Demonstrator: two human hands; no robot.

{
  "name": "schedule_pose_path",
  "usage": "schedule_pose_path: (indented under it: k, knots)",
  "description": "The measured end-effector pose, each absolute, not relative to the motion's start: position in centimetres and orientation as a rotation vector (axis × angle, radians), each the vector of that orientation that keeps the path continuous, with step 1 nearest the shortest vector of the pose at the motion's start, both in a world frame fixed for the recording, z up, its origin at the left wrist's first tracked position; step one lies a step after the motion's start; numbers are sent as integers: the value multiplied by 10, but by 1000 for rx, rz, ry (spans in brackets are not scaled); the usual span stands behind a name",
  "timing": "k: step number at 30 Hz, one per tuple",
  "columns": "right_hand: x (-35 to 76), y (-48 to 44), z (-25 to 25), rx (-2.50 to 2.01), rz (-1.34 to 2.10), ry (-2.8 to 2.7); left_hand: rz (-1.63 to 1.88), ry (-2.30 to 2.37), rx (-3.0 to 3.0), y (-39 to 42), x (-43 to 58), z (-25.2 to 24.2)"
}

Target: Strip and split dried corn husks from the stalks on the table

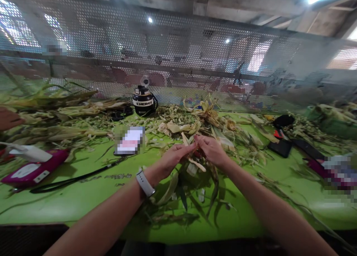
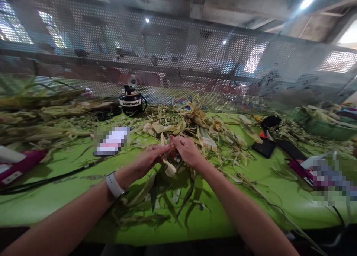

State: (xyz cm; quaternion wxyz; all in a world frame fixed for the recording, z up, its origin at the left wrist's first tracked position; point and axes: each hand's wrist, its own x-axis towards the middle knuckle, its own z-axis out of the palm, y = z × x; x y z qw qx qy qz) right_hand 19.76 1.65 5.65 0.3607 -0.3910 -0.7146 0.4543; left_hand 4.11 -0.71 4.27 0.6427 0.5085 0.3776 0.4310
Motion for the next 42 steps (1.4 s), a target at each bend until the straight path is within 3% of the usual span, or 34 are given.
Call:
schedule_pose_path:
  k: [10,18,27,35,42]
  knots:
    - [200,24,57,-1150,967,-1701,983,826,1148,-13,44,47]
    - [210,17,74,-1249,1377,-1788,1095,1007,1197,-2,42,35]
    - [204,19,68,-1214,1158,-1791,1102,894,1191,0,38,40]
    - [205,15,68,-1088,1363,-1590,1253,663,797,4,40,42]
    - [191,5,59,-1018,1440,-1729,1263,558,943,-1,44,37]
